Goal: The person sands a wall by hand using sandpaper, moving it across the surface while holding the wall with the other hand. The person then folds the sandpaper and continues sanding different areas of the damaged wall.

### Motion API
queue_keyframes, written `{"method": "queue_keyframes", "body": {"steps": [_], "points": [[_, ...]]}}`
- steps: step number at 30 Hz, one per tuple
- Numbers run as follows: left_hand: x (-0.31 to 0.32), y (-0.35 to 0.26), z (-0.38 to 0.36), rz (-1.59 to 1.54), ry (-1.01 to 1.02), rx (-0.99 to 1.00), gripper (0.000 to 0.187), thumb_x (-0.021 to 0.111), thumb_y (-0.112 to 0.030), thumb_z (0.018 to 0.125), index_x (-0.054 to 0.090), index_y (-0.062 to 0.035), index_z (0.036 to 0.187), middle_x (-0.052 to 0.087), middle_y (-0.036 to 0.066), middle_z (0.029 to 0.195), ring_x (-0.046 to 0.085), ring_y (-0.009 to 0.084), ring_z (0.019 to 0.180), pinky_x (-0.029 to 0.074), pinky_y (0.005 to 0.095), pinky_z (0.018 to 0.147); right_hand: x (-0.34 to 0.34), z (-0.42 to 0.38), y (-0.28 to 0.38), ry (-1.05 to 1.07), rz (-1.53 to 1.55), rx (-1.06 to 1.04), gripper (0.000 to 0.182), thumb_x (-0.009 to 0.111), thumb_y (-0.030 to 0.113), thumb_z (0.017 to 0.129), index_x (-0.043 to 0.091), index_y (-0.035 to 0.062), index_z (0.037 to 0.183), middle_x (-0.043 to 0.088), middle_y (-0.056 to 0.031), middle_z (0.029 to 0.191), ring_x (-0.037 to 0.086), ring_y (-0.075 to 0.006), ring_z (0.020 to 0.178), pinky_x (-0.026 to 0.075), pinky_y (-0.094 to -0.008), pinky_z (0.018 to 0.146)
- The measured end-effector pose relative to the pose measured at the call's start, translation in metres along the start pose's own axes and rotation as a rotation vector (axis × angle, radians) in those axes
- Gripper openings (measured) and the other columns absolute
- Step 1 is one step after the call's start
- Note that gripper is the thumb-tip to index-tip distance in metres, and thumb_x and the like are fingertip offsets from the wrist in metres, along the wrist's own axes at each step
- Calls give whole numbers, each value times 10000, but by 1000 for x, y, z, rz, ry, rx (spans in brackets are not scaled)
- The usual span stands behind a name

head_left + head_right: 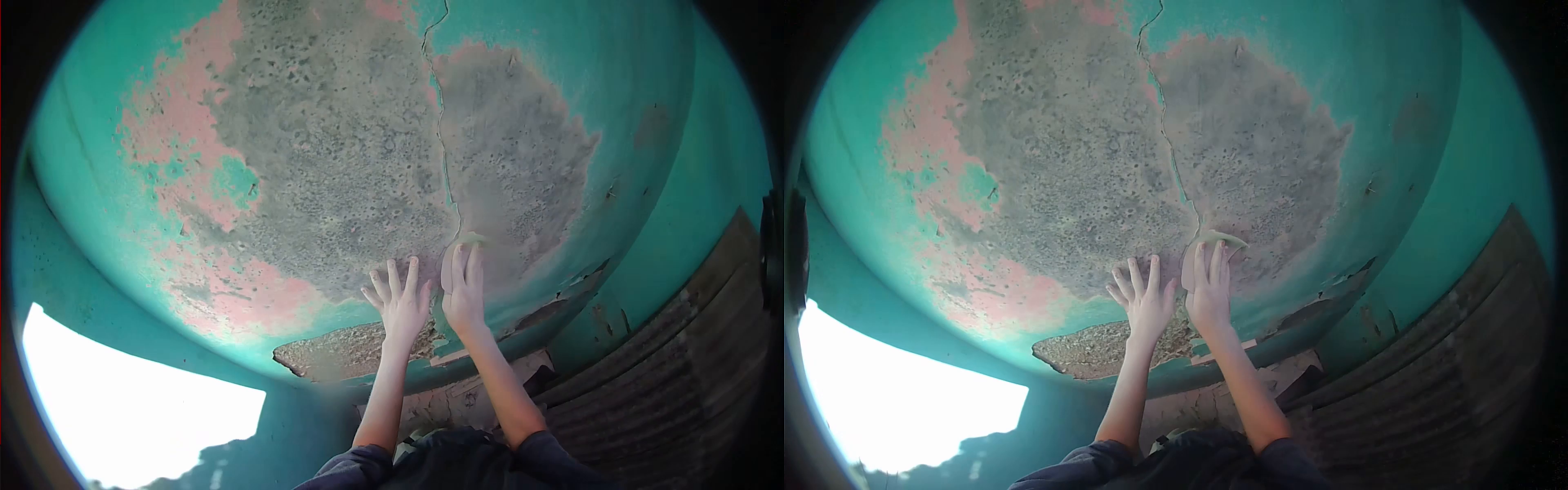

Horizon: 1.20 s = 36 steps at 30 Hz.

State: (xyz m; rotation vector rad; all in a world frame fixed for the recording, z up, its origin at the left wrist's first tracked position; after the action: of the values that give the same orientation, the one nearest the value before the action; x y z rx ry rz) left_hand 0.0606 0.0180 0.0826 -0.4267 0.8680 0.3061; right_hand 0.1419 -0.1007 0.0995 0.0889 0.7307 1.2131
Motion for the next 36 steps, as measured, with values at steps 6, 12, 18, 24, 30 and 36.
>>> {"method": "queue_keyframes", "body": {"steps": [6,12,18,24,30,36], "points": [[-25,46,-39,-150,-41,-100,707,619,-385,998,343,-170,1612,142,282,1677,61,571,1525,152,664,1199,-30,58,53,-15,7,-115,793,602,-9,865,307,39,1600,230,-341,1619,239,-566,1479,271,-597,1210],[-66,86,-49,-207,-101,-211,726,635,-299,989,308,-175,1625,109,313,1671,99,602,1504,238,658,1173,64,-55,40,181,39,-32,796,536,-63,852,296,33,1604,165,-355,1632,188,-581,1491,237,-624,1209],[-88,142,-65,-310,-163,-279,767,623,-296,985,247,-181,1643,99,329,1663,137,604,1493,245,642,1182,36,16,85,-51,53,-145,812,490,-79,828,262,-7,1604,137,-371,1630,153,-593,1494,191,-637,1213],[-99,174,-74,-442,-130,-281,773,632,-269,983,241,-173,1643,96,333,1662,179,549,1509,278,584,1190,70,-22,95,5,36,-143,787,490,-51,857,248,-18,1605,132,-388,1623,145,-595,1494,180,-643,1212],[-106,188,-82,-477,-108,-256,763,632,-256,982,252,-176,1640,99,340,1658,173,544,1515,283,578,1191,106,-83,96,100,16,-64,728,436,-71,851,249,-126,1552,213,-428,1568,181,-594,1475,144,-581,1230],[-141,190,-59,-327,-206,-124,756,630,-247,999,243,-172,1644,42,345,1667,96,568,1523,222,588,1211,70,-18,119,-45,5,-13,771,484,-39,864,233,-57,1593,129,-415,1604,148,-605,1485,181,-638,1213]]}}
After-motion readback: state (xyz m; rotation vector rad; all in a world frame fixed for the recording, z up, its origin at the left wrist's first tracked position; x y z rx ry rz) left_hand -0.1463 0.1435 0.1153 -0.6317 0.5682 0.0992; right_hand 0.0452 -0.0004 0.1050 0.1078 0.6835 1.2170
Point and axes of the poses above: each hand's wrist, its own z-axis towards the middle knuckle, its own x-axis out of the palm, y = z × x, the point moved 10 cm from there along z, towards the middle knuckle
